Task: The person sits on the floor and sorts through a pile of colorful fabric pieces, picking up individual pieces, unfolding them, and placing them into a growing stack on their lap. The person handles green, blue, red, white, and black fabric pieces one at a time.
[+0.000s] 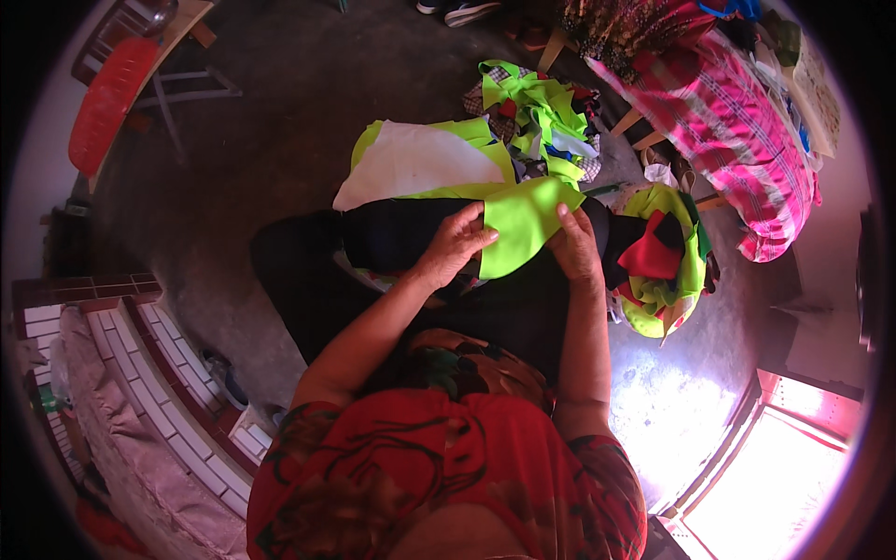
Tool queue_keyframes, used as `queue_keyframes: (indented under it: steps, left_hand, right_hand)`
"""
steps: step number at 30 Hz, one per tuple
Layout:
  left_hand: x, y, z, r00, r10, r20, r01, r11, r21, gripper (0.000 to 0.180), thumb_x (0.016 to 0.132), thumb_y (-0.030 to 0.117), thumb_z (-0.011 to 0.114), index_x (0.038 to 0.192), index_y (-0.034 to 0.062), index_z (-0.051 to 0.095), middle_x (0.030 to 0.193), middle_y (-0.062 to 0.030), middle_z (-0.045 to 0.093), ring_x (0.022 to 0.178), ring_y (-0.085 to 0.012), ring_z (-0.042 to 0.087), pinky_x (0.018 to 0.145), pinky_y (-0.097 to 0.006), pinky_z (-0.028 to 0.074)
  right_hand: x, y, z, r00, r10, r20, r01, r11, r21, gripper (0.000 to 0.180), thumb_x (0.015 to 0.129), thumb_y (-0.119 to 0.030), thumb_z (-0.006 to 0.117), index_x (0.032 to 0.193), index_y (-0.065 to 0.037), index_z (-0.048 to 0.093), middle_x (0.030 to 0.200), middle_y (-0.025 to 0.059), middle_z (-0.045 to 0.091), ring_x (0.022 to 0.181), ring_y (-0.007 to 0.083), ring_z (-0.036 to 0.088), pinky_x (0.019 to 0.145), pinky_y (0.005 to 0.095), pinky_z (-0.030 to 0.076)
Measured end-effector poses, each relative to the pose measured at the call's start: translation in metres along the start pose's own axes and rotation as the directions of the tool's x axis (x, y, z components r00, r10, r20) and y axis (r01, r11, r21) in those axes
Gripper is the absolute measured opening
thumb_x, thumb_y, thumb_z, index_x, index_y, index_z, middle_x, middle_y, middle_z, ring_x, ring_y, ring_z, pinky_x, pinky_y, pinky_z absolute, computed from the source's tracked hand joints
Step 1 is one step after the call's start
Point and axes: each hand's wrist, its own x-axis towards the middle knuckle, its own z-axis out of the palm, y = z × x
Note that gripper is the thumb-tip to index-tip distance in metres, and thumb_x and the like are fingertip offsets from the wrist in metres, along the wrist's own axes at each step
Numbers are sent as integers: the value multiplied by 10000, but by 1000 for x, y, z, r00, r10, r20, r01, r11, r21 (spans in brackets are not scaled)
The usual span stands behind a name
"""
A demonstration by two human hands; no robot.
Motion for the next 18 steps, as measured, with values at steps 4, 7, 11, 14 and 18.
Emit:
queue_keyframes:
  steps: [4, 7, 11, 14, 18]
  left_hand:
    - [17, 22, -2, 999, -9, -47, 7, 999, -46, 457, 908, 92, 553, 1351, 65, 446, 1146, -58, 603, 987, -154, 624, 791, -323, 558]
    - [37, 41, -4, 999, 20, -34, -22, 998, -52, 439, 908, 83, 555, 1336, 70, 459, 1129, -49, 613, 969, -151, 634, 764, -312, 563]
    - [72, 69, -4, 990, 133, -43, -136, 989, -63, 477, 896, 105, 583, 1353, 97, 444, 1054, -54, 636, 869, -153, 652, 668, -311, 569]
    - [85, 92, -6, 978, 206, 28, -202, 972, -117, 520, 896, 138, 601, 1380, 113, 412, 1070, -47, 625, 920, -158, 638, 758, -311, 559]
    - [94, 61, -34, 980, 84, -178, -82, 996, 19, 510, 887, 85, 580, 1370, 97, 421, 1057, -65, 624, 936, -178, 637, 748, -341, 567]
  right_hand:
    - [2, -6, 8, 1000, -28, 3, 28, 999, -26, 637, 973, -264, 504, 1478, -74, 166, 1334, 145, 469, 1094, 275, 577, 755, 377, 547]
    - [1, -7, 8, 992, -98, -76, 99, 995, 12, 672, 975, -303, 494, 1495, -112, 113, 1374, 171, 418, 1028, 263, 590, 750, 381, 538]
    - [0, -6, 4, 988, -146, -47, 149, 986, 73, 634, 973, -304, 495, 1485, -106, 177, 1374, 177, 428, 1003, 248, 592, 765, 377, 529]
    - [2, -3, -1, 991, -131, -15, 132, 984, 118, 580, 964, -271, 521, 1444, -52, 280, 1249, 156, 538, 954, 232, 613, 762, 355, 536]
    - [2, -2, 0, 997, -76, 9, 75, 994, 82, 501, 963, -246, 526, 1379, -9, 380, 1165, 146, 592, 892, 208, 631, 752, 331, 534]
